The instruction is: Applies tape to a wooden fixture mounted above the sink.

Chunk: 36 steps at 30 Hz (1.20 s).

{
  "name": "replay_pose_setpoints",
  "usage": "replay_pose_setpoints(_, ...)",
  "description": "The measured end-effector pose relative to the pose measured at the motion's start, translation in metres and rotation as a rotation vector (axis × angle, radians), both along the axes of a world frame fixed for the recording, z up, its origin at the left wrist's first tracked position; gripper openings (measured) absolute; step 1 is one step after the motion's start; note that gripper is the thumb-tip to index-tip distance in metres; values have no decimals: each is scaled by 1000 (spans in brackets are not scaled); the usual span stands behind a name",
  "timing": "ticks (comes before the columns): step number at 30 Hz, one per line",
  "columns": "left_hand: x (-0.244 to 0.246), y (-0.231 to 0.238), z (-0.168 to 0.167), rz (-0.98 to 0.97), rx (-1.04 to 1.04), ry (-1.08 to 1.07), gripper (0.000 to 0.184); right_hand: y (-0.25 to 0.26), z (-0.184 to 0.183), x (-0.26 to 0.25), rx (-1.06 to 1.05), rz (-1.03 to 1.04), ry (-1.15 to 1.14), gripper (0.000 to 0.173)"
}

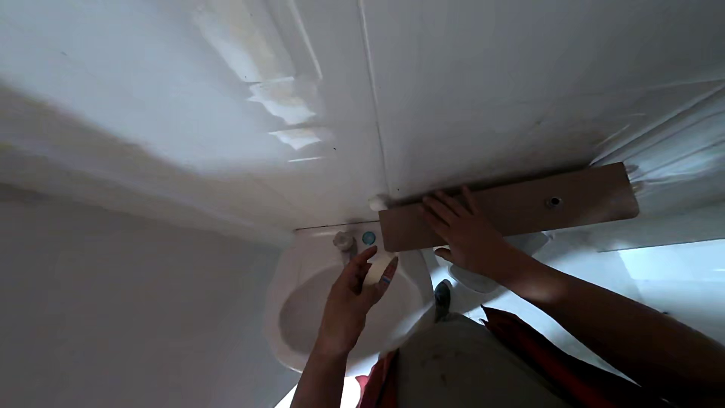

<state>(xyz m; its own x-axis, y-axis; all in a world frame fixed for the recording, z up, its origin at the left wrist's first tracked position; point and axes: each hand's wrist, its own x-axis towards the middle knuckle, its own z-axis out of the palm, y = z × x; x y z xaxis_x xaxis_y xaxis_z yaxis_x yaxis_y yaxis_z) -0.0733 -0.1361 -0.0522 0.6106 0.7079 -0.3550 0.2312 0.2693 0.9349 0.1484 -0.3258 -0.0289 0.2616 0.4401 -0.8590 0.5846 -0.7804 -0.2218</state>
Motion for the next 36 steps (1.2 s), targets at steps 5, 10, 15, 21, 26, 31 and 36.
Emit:
replay_pose_setpoints(5, 1, -22, 18, -72, 290, 79, 64, 75, 9, 32, 1039, 279, -90, 51)
replay_pose_setpoints(10, 3, -30, 15, -85, 555, 130, 59, 90, 17, 0, 1037, 90, 176, 30)
replay_pose_setpoints(15, 1, -33, 13, -78, 639, 105, 56, 87, 14, -10, 1114, 9, 148, 11)
replay_pose_setpoints(21, -19, -23, 22, -242, 503, -79, 41, 78, 18, -15, 1116, 57, 66, 16)
replay_pose_setpoints(26, -27, -22, 38, -160, 669, 287, 37, 68, 20, -26, 1120, -34, 5, 16)
replay_pose_setpoints(31, -40, -12, 47, -281, 759, 431, 37, 61, 15, -24, 1129, -131, -36, 15)
replay_pose_setpoints(36, -48, -3, 50, -170, 938, 593, 27, 58, 14, -4, 1078, -205, -97, 14)
